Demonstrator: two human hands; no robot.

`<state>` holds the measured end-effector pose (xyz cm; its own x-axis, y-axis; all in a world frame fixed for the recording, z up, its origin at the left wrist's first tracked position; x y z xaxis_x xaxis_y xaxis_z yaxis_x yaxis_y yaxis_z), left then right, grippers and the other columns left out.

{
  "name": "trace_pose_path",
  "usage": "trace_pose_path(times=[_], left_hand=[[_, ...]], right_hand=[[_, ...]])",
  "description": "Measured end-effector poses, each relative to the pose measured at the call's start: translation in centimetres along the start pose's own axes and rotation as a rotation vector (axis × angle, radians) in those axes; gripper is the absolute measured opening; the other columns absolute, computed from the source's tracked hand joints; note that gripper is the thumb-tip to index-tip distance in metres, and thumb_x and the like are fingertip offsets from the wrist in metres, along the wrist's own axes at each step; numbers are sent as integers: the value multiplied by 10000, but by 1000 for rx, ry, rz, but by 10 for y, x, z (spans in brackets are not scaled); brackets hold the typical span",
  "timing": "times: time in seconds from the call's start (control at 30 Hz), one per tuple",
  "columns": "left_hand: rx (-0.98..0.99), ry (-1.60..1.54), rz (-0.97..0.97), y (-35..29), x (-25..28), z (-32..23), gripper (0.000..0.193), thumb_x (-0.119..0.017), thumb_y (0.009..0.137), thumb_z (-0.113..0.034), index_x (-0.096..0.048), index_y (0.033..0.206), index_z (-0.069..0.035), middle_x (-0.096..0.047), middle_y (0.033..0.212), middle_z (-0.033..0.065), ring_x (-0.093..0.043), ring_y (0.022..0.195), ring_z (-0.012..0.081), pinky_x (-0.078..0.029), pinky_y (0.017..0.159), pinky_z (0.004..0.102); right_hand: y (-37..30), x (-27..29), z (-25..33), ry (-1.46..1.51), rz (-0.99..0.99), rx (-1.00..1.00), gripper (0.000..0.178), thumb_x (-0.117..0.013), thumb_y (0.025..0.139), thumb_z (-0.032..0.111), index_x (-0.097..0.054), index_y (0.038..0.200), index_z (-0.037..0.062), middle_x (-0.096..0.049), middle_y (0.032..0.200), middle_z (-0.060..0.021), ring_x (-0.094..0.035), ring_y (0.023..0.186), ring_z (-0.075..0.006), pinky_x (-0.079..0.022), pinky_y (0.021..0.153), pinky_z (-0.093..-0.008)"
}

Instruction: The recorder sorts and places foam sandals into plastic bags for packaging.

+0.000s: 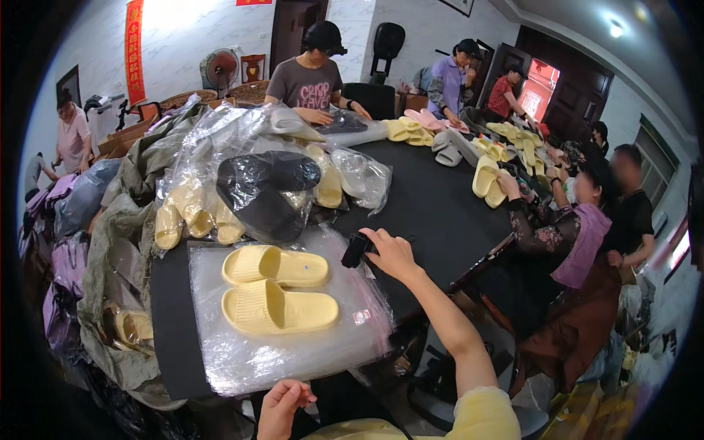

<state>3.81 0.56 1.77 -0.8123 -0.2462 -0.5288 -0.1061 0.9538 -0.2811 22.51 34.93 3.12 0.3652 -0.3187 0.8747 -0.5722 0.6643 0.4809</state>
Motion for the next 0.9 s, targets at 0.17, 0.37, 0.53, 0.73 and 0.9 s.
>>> trace_pose_path(times=[0.17,0.37,0.53,0.73,0.9], left_hand=[[-179,128,127,18,-18,-1,410,-498,939,-251,-399,1271,-31,-522,1104,84,-534,1023,185,-426,831,278],[127,-285,324,42,-24,16,602,-414,935,-427,-271,1389,-58,-448,1304,143,-445,1201,297,-383,981,488],[74,-205,342,36,-51,12,515,-428,946,-363,-352,1329,-28,-527,1203,156,-566,1044,278,-502,852,421],[50,-329,150,50,-42,15,326,-335,987,-245,-302,1260,-71,-528,1136,196,-604,971,344,-532,830,436],[82,-296,42,54,-36,12,312,-425,960,-179,-337,1239,-71,-539,1095,149,-608,946,258,-535,818,395]], right_hand=[[-52,99,77,48,28,182,582,-662,672,174,-510,1230,234,-539,869,-37,-590,644,-228,-485,561,-331],[-106,147,145,263,119,295,636,-661,676,203,-478,1286,199,-545,939,-32,-622,667,-157,-506,529,-257],[-123,120,145,335,319,233,696,-637,740,178,-343,1370,167,-499,1040,-96,-630,768,-227,-535,572,-315],[-121,105,127,794,400,80,691,-634,793,158,-290,1387,84,-431,1282,-138,-492,1129,-284,-392,959,-349],[-119,102,139,850,142,25,366,-648,801,149,-550,1142,61,-550,1024,-90,-569,913,-229,-461,806,-327]])
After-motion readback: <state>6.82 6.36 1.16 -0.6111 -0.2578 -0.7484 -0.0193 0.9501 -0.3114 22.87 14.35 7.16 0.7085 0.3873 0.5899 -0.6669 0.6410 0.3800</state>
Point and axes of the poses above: each hand's wrist, its own y-axis towards the middle knuckle, its own x-axis out of the back of the hand, z = x × y, the point moved 1 cm from there along y, towards the middle knuckle
